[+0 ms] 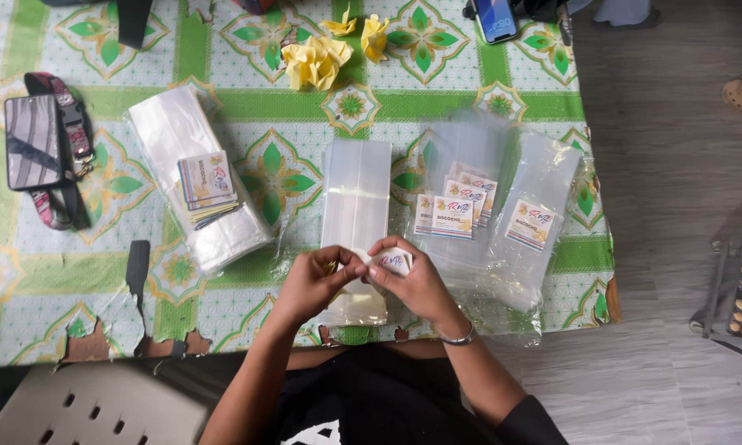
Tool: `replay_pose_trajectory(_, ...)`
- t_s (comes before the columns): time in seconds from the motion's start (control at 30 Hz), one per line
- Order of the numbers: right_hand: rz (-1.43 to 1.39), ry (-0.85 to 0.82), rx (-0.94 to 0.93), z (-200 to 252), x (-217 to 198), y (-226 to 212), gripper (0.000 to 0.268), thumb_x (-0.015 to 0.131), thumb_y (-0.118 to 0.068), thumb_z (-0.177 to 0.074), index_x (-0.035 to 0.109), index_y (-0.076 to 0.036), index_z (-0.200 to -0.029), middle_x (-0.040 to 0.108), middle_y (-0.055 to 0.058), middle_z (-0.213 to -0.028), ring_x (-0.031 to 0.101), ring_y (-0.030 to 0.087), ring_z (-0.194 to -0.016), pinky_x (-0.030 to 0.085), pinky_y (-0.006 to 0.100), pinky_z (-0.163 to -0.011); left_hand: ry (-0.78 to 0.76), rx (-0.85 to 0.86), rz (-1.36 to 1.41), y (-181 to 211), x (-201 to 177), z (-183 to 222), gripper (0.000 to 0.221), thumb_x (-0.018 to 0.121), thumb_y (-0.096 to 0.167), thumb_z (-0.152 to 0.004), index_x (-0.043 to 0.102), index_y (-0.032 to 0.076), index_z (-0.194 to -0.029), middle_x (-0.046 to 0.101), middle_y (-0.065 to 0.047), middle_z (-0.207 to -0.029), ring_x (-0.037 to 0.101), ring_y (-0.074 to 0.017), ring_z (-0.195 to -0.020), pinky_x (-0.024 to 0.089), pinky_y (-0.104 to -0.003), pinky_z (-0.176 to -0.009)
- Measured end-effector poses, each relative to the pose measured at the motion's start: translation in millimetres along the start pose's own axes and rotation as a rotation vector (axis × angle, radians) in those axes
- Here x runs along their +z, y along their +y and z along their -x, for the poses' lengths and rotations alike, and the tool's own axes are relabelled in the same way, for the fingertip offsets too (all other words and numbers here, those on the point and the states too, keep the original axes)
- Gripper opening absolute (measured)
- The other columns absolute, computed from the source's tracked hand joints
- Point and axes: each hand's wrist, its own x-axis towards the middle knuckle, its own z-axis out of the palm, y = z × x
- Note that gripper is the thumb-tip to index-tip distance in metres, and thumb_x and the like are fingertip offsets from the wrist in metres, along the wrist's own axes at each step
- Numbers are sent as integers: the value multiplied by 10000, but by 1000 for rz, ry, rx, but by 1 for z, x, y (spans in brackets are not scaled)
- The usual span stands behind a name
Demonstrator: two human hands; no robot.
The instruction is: The person applies adhesive labels to clear plastic bags by hand on a table, peeling each label from a sheet and pressing it onto the center of a bag.
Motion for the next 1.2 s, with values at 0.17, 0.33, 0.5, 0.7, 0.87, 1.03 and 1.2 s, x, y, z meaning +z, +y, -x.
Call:
replay_pose_trajectory(0.17, -48, 46, -51, -16, -1, -17, 253, 728, -137, -955, 608, -48, -1159, 717, 22, -916, 712, 92, -836, 605, 247, -746, 95, 258, -45, 28, 1, 4, 231, 754, 249, -917, 743, 31, -991, 782, -16, -849, 665, -20, -777, 537, -229, -683)
replay_pose_trajectory(0.33, -42, 68, -103, -20, 1, -34, 268, 750, -132, -958, 608, -33, -1163, 701, 19, -895, 706, 96, -840, 606, 253, -766, 215, 423, -461, 62, -4, 16, 133, 744, 209, -899, 773, 102, -971, 756, -47, -865, 648, -180, -613, 502, -324, -574)
replay_pose_trajectory(0.5, 71, 140, -156, -24, 7, -34, 271, 758, -147, -935, 613, -39, -1137, 693, 17, -936, 717, 89, -856, 628, 255, -778, 248, 534, -671, 72, -5, 17, 63, 725, 187, -893, 758, 146, -928, 735, -15, -892, 683, -230, -630, 514, -364, -577)
replay_pose_trajectory(0.7, 222, 139, -324, -25, 5, -38, 265, 774, -138, -964, 619, -32, -1151, 688, 37, -1027, 710, 96, -955, 582, 246, -850, 292, 801, -769, 63, -6, 6, 100, 734, 98, -883, 665, 74, -951, 670, -30, -864, 667, -238, -760, 472, -522, -919)
replay_pose_trajectory(0.87, 315, 417, -532, -25, 1, -44, 377, 841, -117, -901, 602, -41, -1182, 645, 51, -1081, 656, 108, -956, 554, 259, -846, 491, 740, -429, 54, -6, -7, 135, 704, 55, -920, 601, 22, -1001, 654, -118, -969, 663, -311, -898, 525, -411, -778)
replay_pose_trajectory(1.03, 345, 424, -692, -18, 13, -43, 367, 807, -70, -952, 564, -57, -1227, 693, 63, -1102, 670, 112, -995, 547, 275, -936, 548, 706, -435, 50, -5, -4, 108, 714, 77, -936, 634, 49, -1002, 648, -116, -953, 689, -297, -852, 550, -394, -752)
replay_pose_trajectory(1.2, 186, 303, -524, -23, 31, -38, 352, 769, -47, -937, 552, -49, -1215, 755, 66, -1031, 689, 98, -906, 562, 236, -804, 524, 692, -591, 52, 8, 3, 143, 763, 129, -894, 673, 108, -1004, 637, -57, -918, 686, -250, -780, 535, -381, -648)
